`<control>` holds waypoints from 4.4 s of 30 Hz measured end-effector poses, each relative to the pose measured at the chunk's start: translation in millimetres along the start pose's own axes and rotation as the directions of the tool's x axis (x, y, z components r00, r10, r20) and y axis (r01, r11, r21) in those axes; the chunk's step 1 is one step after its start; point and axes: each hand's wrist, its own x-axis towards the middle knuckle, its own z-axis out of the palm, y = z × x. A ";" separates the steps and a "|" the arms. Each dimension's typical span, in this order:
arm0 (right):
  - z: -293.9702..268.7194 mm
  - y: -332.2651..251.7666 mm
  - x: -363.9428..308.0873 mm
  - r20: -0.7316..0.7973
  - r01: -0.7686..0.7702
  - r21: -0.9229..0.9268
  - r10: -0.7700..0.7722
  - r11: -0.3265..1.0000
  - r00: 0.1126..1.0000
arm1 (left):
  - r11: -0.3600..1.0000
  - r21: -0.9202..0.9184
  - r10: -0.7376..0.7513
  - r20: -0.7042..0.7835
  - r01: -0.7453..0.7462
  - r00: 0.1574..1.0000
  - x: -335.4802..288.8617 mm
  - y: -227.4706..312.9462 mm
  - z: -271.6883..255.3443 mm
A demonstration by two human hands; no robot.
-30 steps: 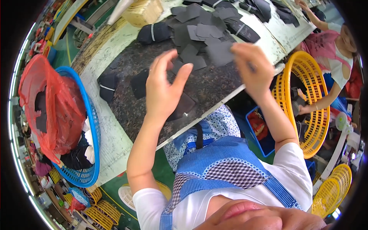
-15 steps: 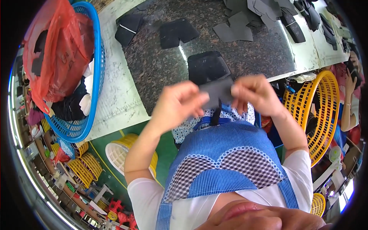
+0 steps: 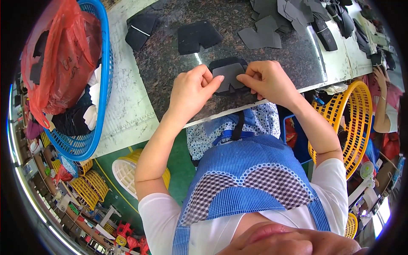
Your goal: Sorting, stacking, and organizing small black shoe components on a workbench in a factory setting.
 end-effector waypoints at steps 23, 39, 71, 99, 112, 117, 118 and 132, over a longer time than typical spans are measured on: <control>-11.5 -37.0 125.9 -0.183 0.622 -0.387 -0.718 0.681 0.672 | 0.648 0.634 0.729 -0.354 -0.423 0.586 3.9 -31.4 -8.3; -58.5 44.7 16.4 -0.527 0.114 -0.637 -0.539 0.763 0.657 | 0.578 0.531 0.790 -0.175 -0.620 0.587 67.6 46.5 1.1; -21.2 -7.5 17.0 -0.583 0.657 0.323 -0.404 0.681 0.705 | 0.623 -0.634 0.336 -0.311 -0.458 0.889 27.0 63.8 8.7; -44.3 11.1 -4.5 -0.528 0.709 -0.386 -0.771 0.590 0.355 | 0.610 -0.693 0.329 -0.219 -0.384 0.919 14.9 71.8 9.3; -44.5 6.5 -3.1 -0.533 0.561 -0.142 -0.540 0.816 0.651 | 0.707 -0.542 0.393 -0.232 -0.454 0.890 6.2 59.0 -5.5; -40.8 9.1 9.9 -0.543 0.534 -0.295 -0.599 0.792 0.589 | 0.760 -0.533 0.321 -0.189 -0.371 0.928 3.2 39.2 -6.7; -40.7 9.1 12.0 -0.538 0.537 -0.295 -0.602 0.790 0.590 | 0.759 -0.534 0.318 -0.194 -0.372 0.928 1.6 34.0 -7.5; -8.7 -8.0 -41.2 -0.048 0.654 0.147 -0.655 0.742 0.754 | 0.851 0.052 0.486 -0.451 -0.522 0.748 -57.1 33.8 27.7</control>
